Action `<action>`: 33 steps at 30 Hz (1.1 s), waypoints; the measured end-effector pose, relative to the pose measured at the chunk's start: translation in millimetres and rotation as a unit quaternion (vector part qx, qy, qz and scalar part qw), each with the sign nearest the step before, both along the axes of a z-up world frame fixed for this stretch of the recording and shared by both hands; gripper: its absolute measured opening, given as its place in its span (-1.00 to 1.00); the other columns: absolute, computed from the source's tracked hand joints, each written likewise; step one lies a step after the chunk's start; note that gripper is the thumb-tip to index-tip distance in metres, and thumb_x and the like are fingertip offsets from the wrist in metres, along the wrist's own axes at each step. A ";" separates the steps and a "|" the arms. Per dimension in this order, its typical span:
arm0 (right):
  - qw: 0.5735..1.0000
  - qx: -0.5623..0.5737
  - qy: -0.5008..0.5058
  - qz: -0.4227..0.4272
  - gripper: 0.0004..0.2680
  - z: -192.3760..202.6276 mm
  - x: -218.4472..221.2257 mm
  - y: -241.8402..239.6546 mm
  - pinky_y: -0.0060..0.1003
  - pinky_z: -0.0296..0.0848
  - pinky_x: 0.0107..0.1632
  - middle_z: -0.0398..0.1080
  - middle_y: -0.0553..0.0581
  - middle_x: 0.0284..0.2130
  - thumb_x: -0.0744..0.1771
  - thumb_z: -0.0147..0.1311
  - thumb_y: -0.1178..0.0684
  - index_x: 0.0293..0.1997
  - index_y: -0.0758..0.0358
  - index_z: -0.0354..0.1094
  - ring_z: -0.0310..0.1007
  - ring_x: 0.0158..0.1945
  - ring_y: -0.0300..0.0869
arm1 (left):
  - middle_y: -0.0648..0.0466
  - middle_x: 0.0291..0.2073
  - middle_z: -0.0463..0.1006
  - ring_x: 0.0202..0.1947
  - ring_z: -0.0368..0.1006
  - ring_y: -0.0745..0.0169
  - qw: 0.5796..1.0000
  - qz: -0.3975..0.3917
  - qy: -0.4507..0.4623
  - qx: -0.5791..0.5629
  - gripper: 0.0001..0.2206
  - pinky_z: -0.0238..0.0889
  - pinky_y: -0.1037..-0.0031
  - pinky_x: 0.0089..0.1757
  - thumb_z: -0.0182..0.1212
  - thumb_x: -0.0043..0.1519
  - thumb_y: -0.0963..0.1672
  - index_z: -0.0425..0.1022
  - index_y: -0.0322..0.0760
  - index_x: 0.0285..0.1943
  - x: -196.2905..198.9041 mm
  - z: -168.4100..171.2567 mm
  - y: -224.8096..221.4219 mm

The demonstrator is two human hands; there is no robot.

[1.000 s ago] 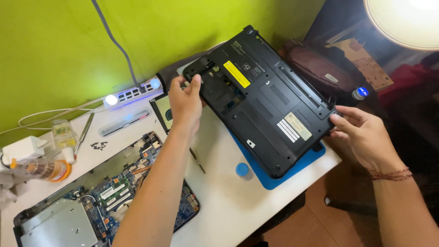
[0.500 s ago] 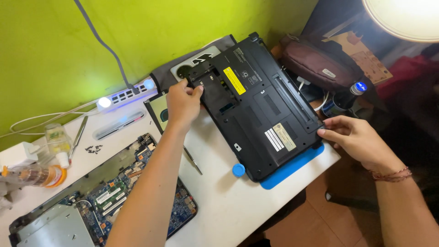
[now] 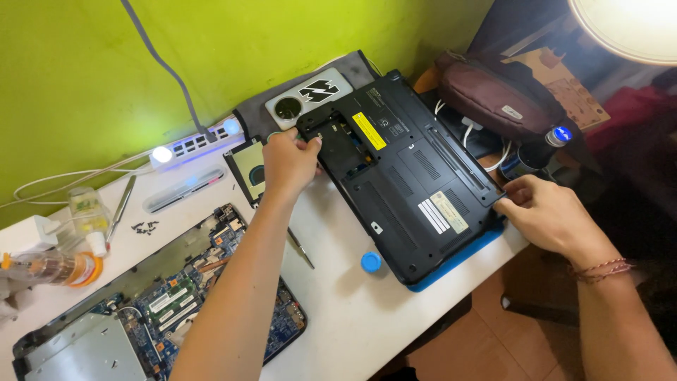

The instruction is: Disassembling a laptop by removing screws and internal components using a screwdriver

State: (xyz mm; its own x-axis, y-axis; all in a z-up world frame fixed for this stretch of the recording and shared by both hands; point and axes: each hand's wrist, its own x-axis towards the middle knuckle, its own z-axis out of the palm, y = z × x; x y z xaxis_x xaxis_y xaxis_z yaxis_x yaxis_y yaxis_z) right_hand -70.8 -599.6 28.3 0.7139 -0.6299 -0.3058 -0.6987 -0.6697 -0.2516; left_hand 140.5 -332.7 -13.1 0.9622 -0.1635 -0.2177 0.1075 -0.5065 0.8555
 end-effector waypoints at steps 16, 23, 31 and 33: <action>0.997 -0.055 0.037 -0.029 -0.60 28.6 1.6 32.3 -0.07 0.30 0.09 0.46 -0.01 -0.02 0.24 -0.06 -0.34 0.10 -0.04 0.33 0.35 0.14 -0.01 | 0.10 -0.63 0.59 -0.47 0.57 0.28 0.999 -0.018 0.032 -0.008 -0.50 0.33 0.43 -0.09 0.14 0.15 -0.06 0.21 -0.32 0.26 -23.9 27.5 0.6; 0.987 -0.154 0.025 -0.038 -0.61 30.9 -4.3 34.5 0.09 0.36 -0.02 0.46 0.08 -0.05 0.26 -0.09 -0.38 0.12 -0.13 0.29 0.40 0.05 0.18 | 0.10 -0.45 0.57 -0.64 0.50 0.29 0.998 0.023 0.031 -0.055 -0.60 0.40 0.47 -0.33 0.06 0.22 -0.08 0.18 -0.28 0.21 -34.8 32.3 14.9; 0.958 -0.274 -0.090 -0.002 -0.66 25.8 -4.8 50.2 0.21 0.39 -0.21 0.52 0.36 -0.38 0.30 0.01 -0.41 -0.01 -0.09 0.42 0.48 -0.22 0.38 | 0.21 -0.62 0.50 -0.55 0.40 0.45 0.947 0.044 -0.305 -0.090 -0.90 0.27 0.54 -0.37 0.06 0.20 -0.15 0.49 -0.16 -0.30 -53.0 12.0 89.6; 0.951 -0.275 -0.137 0.024 -0.77 31.3 0.5 66.3 0.20 0.36 -0.22 0.48 0.08 -0.52 0.36 0.02 -0.32 -0.15 -0.09 0.43 0.47 -0.27 0.31 | 0.14 -0.68 0.46 -0.65 0.39 0.39 0.908 0.026 -0.405 -0.102 -0.91 0.24 0.57 -0.49 0.06 0.21 -0.22 0.44 -0.31 -0.35 -64.4 17.0 115.4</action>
State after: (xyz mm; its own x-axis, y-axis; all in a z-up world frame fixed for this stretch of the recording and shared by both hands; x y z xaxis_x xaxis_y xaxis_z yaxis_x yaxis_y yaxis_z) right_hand -70.3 -533.3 59.6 0.7517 -0.6048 0.2631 -0.6220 -0.7827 -0.0222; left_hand 76.1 -217.3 3.8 0.8005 -0.0704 0.5952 -0.5802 -0.3399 0.7401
